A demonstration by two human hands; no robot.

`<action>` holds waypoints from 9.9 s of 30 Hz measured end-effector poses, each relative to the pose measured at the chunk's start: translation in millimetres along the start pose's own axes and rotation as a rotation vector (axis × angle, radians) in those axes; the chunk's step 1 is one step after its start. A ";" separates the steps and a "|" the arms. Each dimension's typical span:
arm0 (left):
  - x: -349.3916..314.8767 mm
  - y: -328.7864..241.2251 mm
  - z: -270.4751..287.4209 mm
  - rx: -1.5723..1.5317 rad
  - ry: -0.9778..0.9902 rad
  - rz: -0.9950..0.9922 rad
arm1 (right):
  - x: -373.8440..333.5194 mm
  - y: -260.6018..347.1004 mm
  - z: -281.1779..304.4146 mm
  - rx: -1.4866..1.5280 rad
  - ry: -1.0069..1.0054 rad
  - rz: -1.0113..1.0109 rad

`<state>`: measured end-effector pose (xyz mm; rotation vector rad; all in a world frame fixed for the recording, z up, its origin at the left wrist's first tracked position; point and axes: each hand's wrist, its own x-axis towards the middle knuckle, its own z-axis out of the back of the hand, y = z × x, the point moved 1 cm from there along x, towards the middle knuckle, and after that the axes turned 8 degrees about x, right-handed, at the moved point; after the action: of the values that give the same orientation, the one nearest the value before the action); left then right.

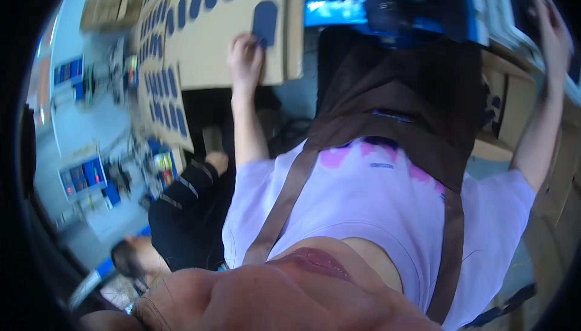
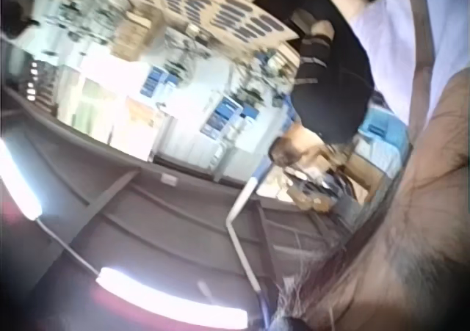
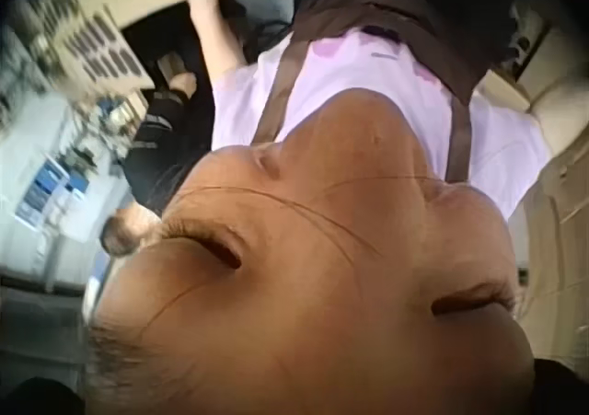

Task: Removing components from cardboard sheets and processing them through a machine.

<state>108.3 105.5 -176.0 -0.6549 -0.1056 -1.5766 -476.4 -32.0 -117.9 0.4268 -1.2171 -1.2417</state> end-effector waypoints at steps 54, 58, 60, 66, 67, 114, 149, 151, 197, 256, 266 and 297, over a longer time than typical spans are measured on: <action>340.1 -294.6 -31.1 -1.127 0.604 -0.270 | 131.9 129.7 -50.1 1.016 0.191 -0.111; 362.9 -293.7 -47.4 -1.068 0.625 -0.234 | 157.6 116.5 -45.6 1.000 0.312 -0.295; 370.0 -297.9 -51.4 -1.055 0.626 -0.237 | 174.8 82.3 -43.6 0.794 0.297 -0.156; 402.6 -260.7 -63.1 -0.986 0.519 -0.296 | 194.5 53.2 -63.1 0.512 0.107 -0.160; 403.0 -253.3 -62.9 -0.973 0.471 -0.280 | 196.3 43.7 -64.7 0.479 0.077 -0.199; 389.3 -138.6 3.1 -0.508 0.308 -0.161 | 125.2 62.9 -43.0 0.069 0.147 0.146; 14.8 73.6 24.0 0.121 0.110 0.016 | 53.0 8.2 6.4 -0.049 0.113 -0.071; -3.2 82.7 16.7 0.125 0.112 0.080 | 50.1 16.5 3.8 -0.101 0.084 -0.057; 195.0 -171.1 39.9 -0.204 -0.265 -0.457 | 145.8 -87.1 -0.8 0.216 0.325 -0.184; 405.7 -180.9 -118.2 -0.488 0.288 -0.225 | 226.8 30.3 -144.0 -0.180 0.318 0.145; 401.4 -187.0 -96.2 -0.453 0.191 -0.232 | 220.3 24.0 -101.7 0.085 0.197 0.155; 152.1 124.3 89.5 -0.110 -0.169 0.113 | 122.1 -66.8 1.5 0.151 0.063 -0.060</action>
<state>259.9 -6.2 -70.4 -0.8665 -0.1064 -1.4246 -527.9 -161.3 -114.8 0.6124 -1.2562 -1.1827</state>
